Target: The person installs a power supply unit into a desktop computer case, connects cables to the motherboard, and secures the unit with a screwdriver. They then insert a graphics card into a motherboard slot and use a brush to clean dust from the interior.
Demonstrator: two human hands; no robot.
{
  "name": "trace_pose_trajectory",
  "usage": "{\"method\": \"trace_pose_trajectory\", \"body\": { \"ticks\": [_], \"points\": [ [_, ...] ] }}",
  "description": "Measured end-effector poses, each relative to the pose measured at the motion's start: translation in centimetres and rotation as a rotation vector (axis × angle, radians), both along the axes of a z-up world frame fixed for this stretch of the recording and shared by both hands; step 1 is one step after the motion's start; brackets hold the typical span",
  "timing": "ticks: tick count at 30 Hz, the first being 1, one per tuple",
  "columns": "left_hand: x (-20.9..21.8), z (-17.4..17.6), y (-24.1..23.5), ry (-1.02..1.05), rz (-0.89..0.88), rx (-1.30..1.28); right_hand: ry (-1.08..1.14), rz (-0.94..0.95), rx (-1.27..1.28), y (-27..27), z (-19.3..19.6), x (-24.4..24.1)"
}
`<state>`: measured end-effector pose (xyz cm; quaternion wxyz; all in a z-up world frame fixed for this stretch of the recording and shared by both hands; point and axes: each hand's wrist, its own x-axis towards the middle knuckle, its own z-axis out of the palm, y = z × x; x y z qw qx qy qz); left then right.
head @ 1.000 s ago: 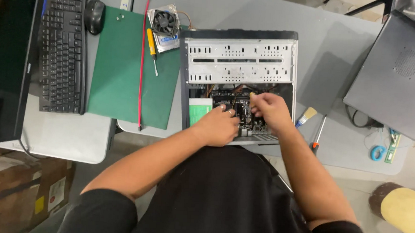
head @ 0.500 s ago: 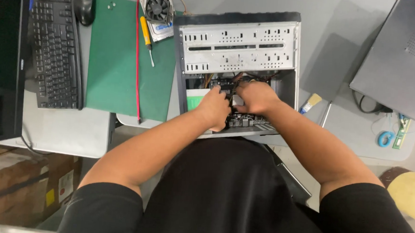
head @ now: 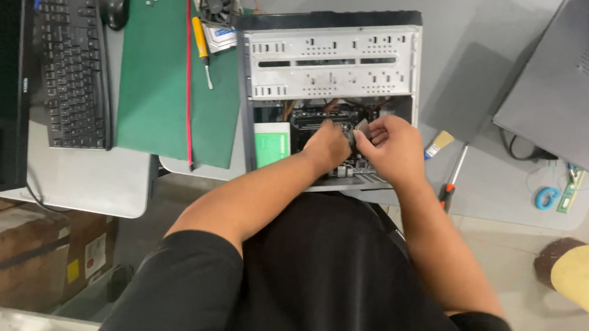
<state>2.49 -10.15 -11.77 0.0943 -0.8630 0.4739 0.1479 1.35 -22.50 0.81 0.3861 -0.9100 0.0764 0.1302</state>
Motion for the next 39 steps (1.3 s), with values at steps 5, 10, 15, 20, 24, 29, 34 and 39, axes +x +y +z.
{"method": "trace_pose_trajectory", "body": {
  "ticks": [5,10,15,20,24,29,34,39],
  "points": [
    [-1.2,-4.3,-0.2,-0.067,-0.016,-0.165,-0.067,-0.155,0.218,-0.9,0.9,-2.4],
    [-1.1,-3.9,0.4,-0.052,-0.154,-0.135,-0.178,-0.184,0.283,-1.4,1.4,-3.8],
    [-1.3,-3.5,0.6,-0.106,-0.146,-0.1,-0.209,-0.184,0.361,-1.9,0.0,-4.2],
    [-1.4,-2.0,0.7,-0.117,-0.1,-0.129,-0.206,-0.155,0.391,-2.1,-1.5,-4.4],
    [0.2,5.7,1.8,-0.107,-0.031,-0.137,-0.205,-0.121,0.392,-2.3,-1.3,-4.5],
    [3.0,6.1,2.5,-0.102,0.091,-0.164,-0.176,-0.103,0.373,-2.4,-1.4,-4.3],
    [1.3,8.1,2.8,-0.061,0.191,-0.256,-0.141,-0.104,0.334,-2.2,-1.4,-4.2],
    [-0.9,9.1,4.9,0.044,0.022,0.044,-0.046,0.106,0.116,-1.2,0.6,-2.7]
  ]
}}
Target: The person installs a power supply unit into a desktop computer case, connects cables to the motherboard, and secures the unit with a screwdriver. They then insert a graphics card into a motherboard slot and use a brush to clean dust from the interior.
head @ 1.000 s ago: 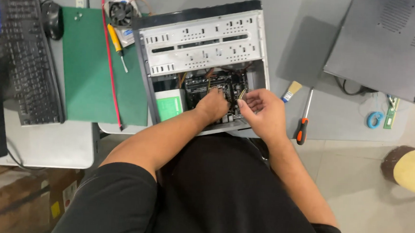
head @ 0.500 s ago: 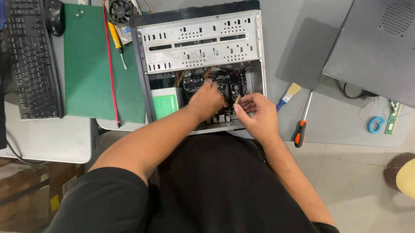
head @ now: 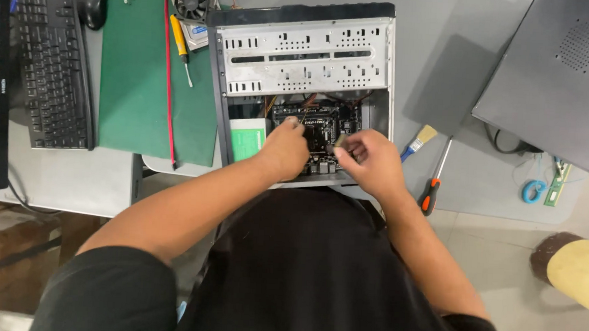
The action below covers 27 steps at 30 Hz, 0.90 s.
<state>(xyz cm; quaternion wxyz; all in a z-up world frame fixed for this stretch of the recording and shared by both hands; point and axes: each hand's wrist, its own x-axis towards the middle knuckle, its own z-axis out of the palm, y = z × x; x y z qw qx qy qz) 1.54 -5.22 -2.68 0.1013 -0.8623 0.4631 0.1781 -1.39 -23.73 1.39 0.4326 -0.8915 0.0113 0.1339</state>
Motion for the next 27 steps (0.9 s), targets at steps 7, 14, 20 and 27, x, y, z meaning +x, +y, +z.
{"method": "trace_pose_trajectory", "body": {
  "ticks": [7,14,20,27],
  "points": [
    [-0.6,-1.9,2.9,0.037,0.021,-0.094,-0.371,0.618,-0.475,1.9,-6.6,3.0],
    [-0.2,-2.0,3.7,0.101,0.0,-0.121,-0.587,0.973,-0.69,4.0,-11.6,5.3],
    [-0.3,-2.5,4.7,0.035,-0.021,-0.349,-0.594,1.036,-0.725,4.8,-13.9,5.6],
    [1.4,3.3,9.9,-0.267,0.347,-0.743,-0.51,1.041,-0.756,5.0,-13.0,5.2]
  ]
}}
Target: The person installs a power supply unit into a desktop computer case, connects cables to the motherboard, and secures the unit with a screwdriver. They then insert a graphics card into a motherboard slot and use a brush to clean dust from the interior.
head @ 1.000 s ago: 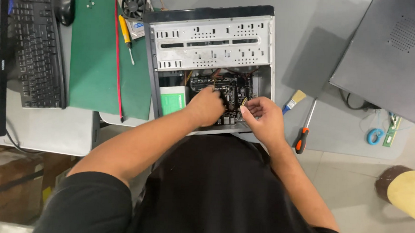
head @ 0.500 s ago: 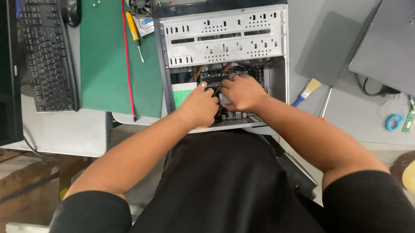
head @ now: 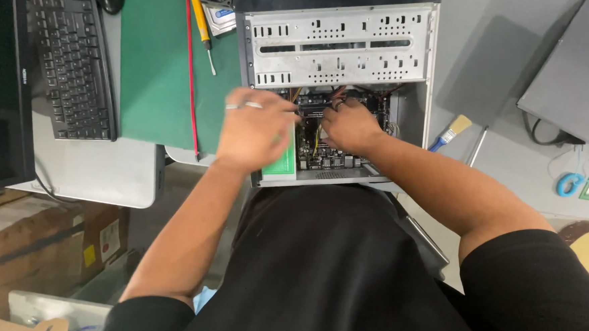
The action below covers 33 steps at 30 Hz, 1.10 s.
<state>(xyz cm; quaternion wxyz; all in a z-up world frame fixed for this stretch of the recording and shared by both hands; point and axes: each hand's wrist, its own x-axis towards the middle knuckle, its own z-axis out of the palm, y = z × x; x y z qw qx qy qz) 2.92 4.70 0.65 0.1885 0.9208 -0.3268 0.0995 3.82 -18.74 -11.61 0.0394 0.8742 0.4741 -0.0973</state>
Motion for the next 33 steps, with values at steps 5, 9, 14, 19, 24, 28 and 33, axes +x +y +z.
{"method": "trace_pose_trajectory", "body": {
  "ticks": [5,9,14,19,24,28,33],
  "points": [
    [-2.0,-2.6,3.8,-0.078,0.352,-0.145,-0.011,0.007,-0.014,0.0,-0.4,-0.2],
    [-3.5,-4.7,6.2,-0.074,0.482,-0.195,0.012,0.005,-0.039,0.1,-0.3,-0.4],
    [-4.1,-4.7,8.4,-0.105,0.541,-0.19,0.046,-0.009,-0.064,0.1,0.1,-0.5],
    [-4.5,-5.8,9.9,-0.134,0.638,-0.206,0.081,-0.039,-0.085,0.3,1.0,-0.2],
    [-5.4,-7.1,10.2,-0.088,0.664,-0.176,-0.013,-0.037,-0.046,-0.3,-0.2,-0.3],
    [-6.2,-8.3,9.7,-0.05,0.647,-0.195,-0.067,-0.016,-0.021,-0.4,-0.2,-0.5],
    [-6.7,-9.1,9.4,-0.026,0.655,-0.187,-0.078,0.003,0.011,-0.7,-0.8,-0.7]
  ]
}}
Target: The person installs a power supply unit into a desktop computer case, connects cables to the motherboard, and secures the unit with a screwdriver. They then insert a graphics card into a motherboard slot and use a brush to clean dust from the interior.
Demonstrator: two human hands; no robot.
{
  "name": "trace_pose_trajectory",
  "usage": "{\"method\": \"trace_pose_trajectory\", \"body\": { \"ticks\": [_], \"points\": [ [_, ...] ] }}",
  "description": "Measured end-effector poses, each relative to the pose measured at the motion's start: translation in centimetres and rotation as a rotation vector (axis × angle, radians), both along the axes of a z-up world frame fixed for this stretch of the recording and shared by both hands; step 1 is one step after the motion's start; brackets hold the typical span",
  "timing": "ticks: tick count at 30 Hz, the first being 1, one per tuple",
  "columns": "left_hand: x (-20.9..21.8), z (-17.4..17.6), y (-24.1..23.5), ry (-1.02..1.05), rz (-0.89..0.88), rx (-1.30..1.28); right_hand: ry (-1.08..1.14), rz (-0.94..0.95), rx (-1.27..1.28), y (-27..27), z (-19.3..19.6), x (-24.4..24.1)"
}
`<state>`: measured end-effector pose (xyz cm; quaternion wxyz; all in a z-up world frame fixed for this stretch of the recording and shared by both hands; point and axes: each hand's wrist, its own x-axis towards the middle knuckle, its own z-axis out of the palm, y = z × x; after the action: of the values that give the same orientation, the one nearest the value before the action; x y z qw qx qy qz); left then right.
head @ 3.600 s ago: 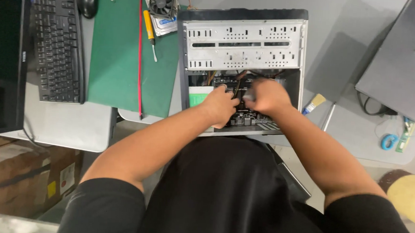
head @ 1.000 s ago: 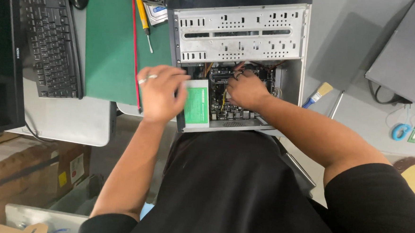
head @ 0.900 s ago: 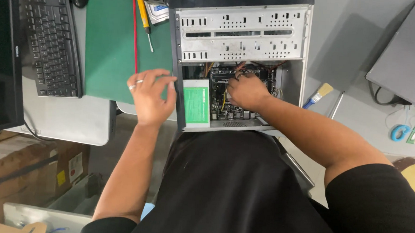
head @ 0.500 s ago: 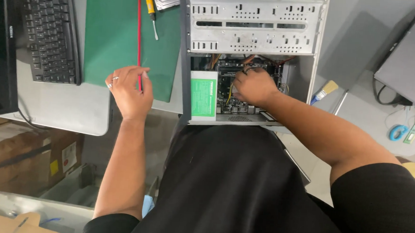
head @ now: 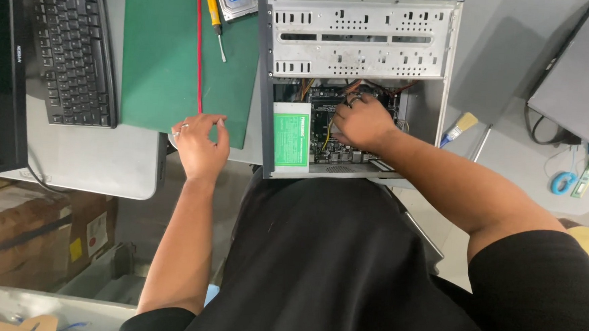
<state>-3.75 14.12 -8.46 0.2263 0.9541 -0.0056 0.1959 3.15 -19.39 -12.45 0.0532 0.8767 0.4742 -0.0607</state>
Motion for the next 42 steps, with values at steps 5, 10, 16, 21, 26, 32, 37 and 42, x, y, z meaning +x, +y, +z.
{"method": "trace_pose_trajectory", "body": {
  "ticks": [5,10,16,21,26,32,37,42],
  "points": [
    [0.3,0.3,1.3,0.021,-0.003,-0.047,-0.027,0.042,0.073,-0.4,1.2,0.6],
    [0.3,1.4,1.3,0.031,-0.043,-0.113,0.155,0.004,0.125,-1.1,4.0,0.5],
    [0.7,3.9,-2.1,0.035,-0.071,-0.354,0.416,-0.348,0.148,-1.2,5.4,-0.9],
    [1.7,5.0,-6.1,0.014,-0.266,-0.465,0.612,-0.487,0.03,0.0,7.1,-1.3],
    [1.8,5.4,-7.6,0.004,-0.371,-0.395,0.559,-0.46,-0.096,-0.1,7.2,-1.9],
    [1.8,4.5,-7.8,-0.002,-0.375,-0.364,0.631,-0.51,-0.25,0.7,7.8,-1.9],
    [1.9,4.1,-7.5,-0.009,-0.383,-0.278,0.786,-0.635,-0.346,1.7,7.2,-1.3],
    [2.1,4.5,-7.6,-0.005,-0.422,-0.312,0.983,-0.96,-0.074,-1.0,1.5,-1.8]
  ]
}}
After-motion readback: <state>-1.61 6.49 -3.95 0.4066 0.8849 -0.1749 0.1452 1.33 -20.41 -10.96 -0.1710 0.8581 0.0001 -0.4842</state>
